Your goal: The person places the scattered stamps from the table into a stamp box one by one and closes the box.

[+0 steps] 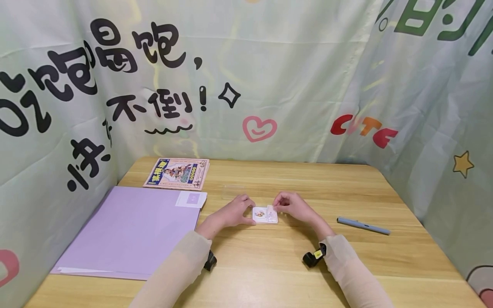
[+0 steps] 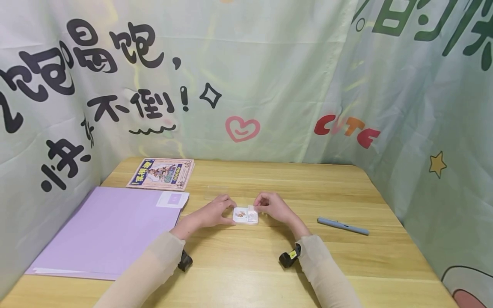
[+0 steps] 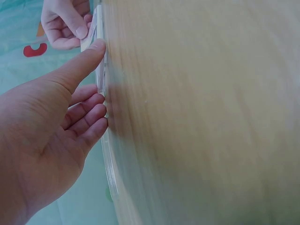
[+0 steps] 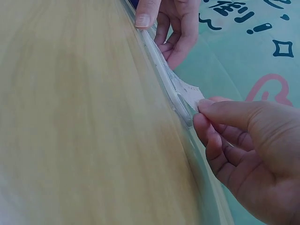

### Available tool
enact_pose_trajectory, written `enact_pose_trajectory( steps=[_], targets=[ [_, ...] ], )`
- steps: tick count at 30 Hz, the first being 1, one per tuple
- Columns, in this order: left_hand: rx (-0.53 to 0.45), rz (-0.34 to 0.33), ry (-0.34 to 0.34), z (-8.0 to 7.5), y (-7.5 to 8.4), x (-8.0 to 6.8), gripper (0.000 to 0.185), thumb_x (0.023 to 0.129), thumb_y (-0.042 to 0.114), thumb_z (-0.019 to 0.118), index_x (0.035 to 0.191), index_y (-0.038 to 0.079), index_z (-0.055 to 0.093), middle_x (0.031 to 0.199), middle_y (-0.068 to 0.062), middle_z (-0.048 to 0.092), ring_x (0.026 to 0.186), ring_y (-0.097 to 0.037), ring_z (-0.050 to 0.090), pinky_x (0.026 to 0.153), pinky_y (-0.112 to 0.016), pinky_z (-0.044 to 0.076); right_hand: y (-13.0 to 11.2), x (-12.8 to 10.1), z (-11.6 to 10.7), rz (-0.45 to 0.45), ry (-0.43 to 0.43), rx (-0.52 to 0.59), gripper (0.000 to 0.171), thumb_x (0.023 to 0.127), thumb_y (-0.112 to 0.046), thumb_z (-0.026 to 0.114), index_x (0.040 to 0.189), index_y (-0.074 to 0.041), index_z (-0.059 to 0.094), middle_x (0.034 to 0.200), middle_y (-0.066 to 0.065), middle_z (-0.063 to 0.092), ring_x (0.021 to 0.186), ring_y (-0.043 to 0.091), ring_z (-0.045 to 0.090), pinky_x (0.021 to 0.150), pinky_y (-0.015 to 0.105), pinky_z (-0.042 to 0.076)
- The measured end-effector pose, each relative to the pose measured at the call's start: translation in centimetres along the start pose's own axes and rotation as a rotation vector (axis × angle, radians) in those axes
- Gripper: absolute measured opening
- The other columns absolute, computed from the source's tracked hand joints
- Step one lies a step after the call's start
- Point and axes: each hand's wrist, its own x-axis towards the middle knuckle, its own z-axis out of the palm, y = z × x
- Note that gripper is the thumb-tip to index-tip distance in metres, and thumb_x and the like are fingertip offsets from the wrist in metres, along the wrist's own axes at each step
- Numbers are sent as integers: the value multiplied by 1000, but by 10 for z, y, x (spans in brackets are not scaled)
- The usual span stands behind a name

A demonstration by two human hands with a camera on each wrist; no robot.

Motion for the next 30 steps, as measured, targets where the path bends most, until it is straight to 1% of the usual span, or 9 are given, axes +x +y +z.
enact_pose_trajectory(
  steps=[5,7,16,25,30],
  targets=[
    [6,5,5,0,0,0,54,83,32,78,124,1,61,120,-8,56,115,-23,51,108,-39,44,2,1,0,-3,-4,-2,6,89,1,65,95,3,64,93,18,65,78,13,59,66,21,52],
    [10,7,7,0,0,0,54,83,32,78,124,1,61,119,-8,56,114,-22,51,107,-39,45,6,2,0,-7,-3,-7,6,89,-1,66,94,0,65,92,15,66,77,11,59,66,20,52],
    [21,13,5,-1,1,-1,53,83,32,77,124,2,61,119,-8,55,114,-23,51,106,-39,45,5,3,1,7,-9,-17,5,89,-1,67,94,-2,65,92,13,66,79,13,59,67,19,51],
    [18,8,1,-1,3,-2,52,84,31,78,123,1,61,119,-9,55,113,-22,51,106,-38,45,6,2,1,-21,-4,-29,6,89,-2,67,94,2,65,92,15,66,78,10,58,68,19,51],
    [24,7,2,-2,2,-1,53,83,31,78,124,1,61,120,-9,55,114,-22,51,107,-38,44,9,2,2,-21,4,-30,6,89,-1,67,93,3,65,90,16,66,78,10,58,67,18,50]
  ],
)
